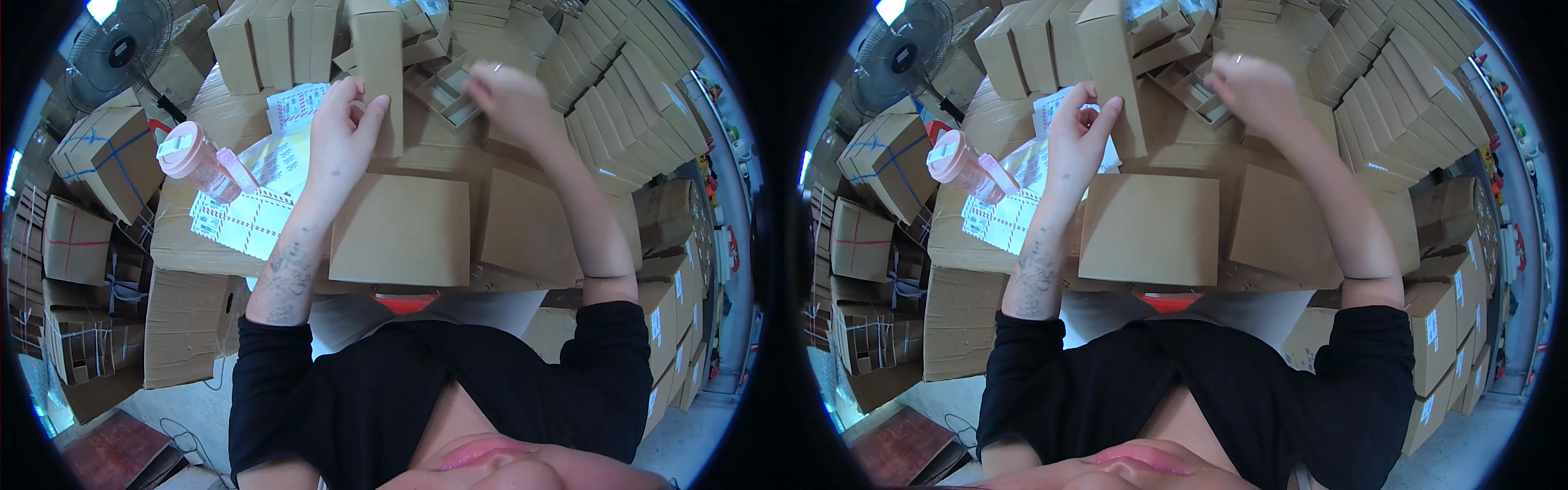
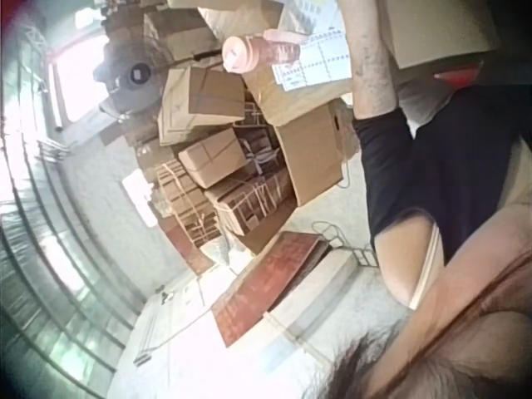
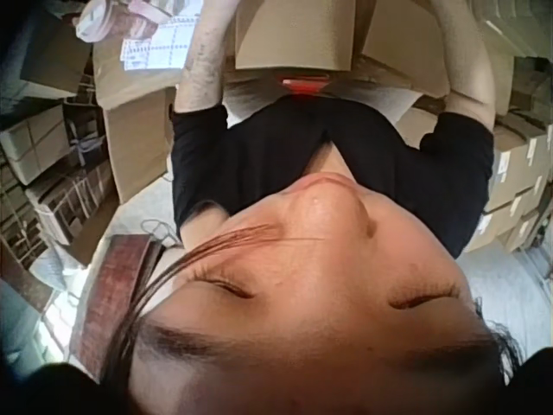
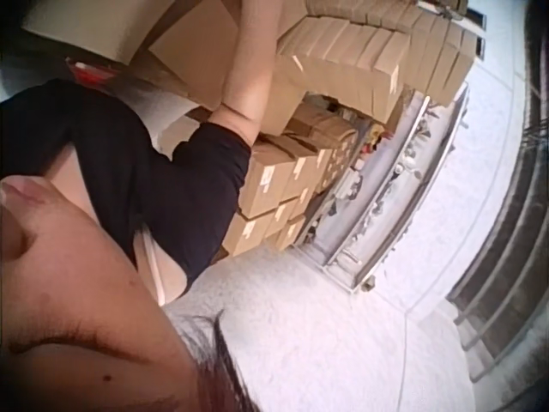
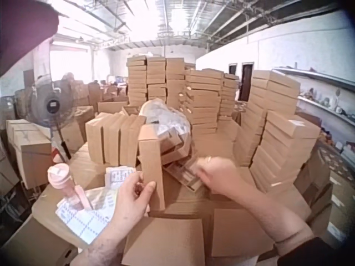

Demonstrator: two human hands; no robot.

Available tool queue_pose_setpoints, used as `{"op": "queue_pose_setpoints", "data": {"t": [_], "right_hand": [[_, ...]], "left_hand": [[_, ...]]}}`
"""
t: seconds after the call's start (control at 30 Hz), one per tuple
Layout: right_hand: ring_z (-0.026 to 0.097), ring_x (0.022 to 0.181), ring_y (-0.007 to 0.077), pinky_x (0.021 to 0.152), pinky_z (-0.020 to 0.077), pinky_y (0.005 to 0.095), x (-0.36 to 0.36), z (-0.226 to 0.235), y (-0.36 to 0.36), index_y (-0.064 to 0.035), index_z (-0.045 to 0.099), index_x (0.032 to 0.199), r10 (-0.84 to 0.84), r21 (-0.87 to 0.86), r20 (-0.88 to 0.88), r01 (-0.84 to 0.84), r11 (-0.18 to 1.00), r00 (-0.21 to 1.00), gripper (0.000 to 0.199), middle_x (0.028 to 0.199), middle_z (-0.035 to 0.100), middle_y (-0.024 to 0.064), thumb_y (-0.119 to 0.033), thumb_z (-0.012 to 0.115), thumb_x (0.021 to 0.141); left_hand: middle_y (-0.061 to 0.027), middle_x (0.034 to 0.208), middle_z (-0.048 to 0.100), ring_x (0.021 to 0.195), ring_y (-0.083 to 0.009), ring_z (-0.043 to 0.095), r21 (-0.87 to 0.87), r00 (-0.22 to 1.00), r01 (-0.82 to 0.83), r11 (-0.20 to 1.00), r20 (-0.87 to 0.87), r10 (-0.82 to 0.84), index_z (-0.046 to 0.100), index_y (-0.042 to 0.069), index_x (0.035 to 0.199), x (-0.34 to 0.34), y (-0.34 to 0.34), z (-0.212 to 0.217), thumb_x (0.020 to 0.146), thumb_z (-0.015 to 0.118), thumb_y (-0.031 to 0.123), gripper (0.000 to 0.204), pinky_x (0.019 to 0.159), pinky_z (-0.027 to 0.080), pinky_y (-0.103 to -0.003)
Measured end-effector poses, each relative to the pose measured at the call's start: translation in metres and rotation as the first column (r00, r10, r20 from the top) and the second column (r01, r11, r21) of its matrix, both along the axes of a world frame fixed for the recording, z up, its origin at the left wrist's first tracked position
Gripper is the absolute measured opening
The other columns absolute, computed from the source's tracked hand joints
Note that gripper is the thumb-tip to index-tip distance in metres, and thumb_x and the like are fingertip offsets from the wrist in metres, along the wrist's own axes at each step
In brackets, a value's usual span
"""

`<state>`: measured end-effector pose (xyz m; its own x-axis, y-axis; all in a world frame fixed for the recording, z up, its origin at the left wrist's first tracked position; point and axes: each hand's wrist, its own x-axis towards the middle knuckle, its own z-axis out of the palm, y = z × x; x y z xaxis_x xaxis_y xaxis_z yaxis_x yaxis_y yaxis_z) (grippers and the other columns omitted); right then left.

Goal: The person applies labels onto cardboard boxes by hand, rearranges and stacks the boxes and cardboard dividers on the table, and peels and sticks additional labels onto sticker sheets and boxes.

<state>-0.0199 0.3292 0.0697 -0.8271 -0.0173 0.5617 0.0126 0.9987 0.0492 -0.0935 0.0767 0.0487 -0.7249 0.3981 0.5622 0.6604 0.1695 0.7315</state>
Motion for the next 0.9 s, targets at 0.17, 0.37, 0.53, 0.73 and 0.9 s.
{"op": "queue_pose_setpoints", "data": {"t": [0.17, 0.37, 0.53, 0.73, 0.9], "right_hand": [[0.058, 0.100, 0.0263, 0.078, 0.0491, 0.0403, -0.022, -0.084, 0.012, -0.0084, 0.062, 0.090, 0.111, 0.201, 0.072, -0.124, 0.972, 0.991, 0.034, 0.102, 0.060, 0.0087, -0.041, 0.068, 0.084], [0.058, 0.100, 0.0252, 0.081, 0.0500, 0.0382, -0.054, -0.057, 0.044, -0.0100, 0.065, 0.097, -0.031, 0.395, 0.195, -0.050, 0.917, 0.980, 0.016, 0.103, 0.058, 0.0103, -0.013, 0.055, 0.086], [0.065, 0.099, 0.0340, 0.083, 0.0547, 0.0479, -0.098, -0.055, 0.096, -0.0090, 0.065, 0.100, -0.120, 0.280, 0.167, 0.070, 0.957, 0.979, 0.015, 0.106, 0.064, 0.0139, -0.016, 0.056, 0.089], [0.065, 0.099, 0.0375, 0.084, 0.0519, 0.0501, -0.108, -0.068, 0.120, -0.0049, 0.062, 0.105, -0.117, -0.042, 0.326, 0.138, 0.990, 0.938, 0.028, 0.104, 0.066, 0.0206, -0.031, 0.057, 0.096], [0.061, 0.108, 0.0357, 0.091, 0.0457, 0.0462, -0.094, -0.066, 0.128, -0.0052, 0.058, 0.113, -0.023, 0.125, 0.486, -0.044, 0.991, 0.873, 0.034, 0.111, 0.067, 0.0162, -0.032, 0.062, 0.092]], "left_hand": [[-0.0007, 0.084, 0.052, 0.069, -0.0100, 0.051, 0.751, 0.653, 0.050, 0.658, 0.474, -0.591, 0.053, 0.008, 0.110, 0.001, 0.004, -0.020, 0.102, 0.055, 0.015, 0.011, 0.063, 0.045, -0.026], [-0.0042, 0.084, 0.050, 0.071, -0.0152, 0.046, 0.825, 0.200, -0.280, 0.492, 0.551, -0.810, 0.048, 0.008, 0.115, 0.014, 0.018, -0.048, 0.106, 0.043, 0.033, 0.027, 0.070, 0.048, -0.033], [-0.0070, 0.093, 0.050, 0.075, -0.0165, 0.046, 0.823, 0.067, -0.238, 0.515, 0.543, -0.837, 0.047, 0.003, 0.116, 0.006, 0.045, -0.064, 0.104, 0.038, 0.048, 0.047, 0.076, 0.049, -0.036], [-0.0147, 0.109, 0.053, 0.106, -0.0290, 0.058, 0.554, -0.188, -0.477, 0.683, 0.695, -0.695, 0.042, 0.001, 0.122, 0.007, 0.056, -0.057, 0.106, 0.037, 0.039, 0.041, 0.099, 0.049, -0.042], [-0.0290, 0.139, 0.042, 0.126, -0.0356, 0.051, 0.758, -0.260, -0.280, 0.590, 0.532, -0.806, 0.023, -0.007, 0.143, 0.039, 0.017, -0.028, 0.107, 0.035, 0.029, 0.052, 0.107, 0.045, -0.042]]}}
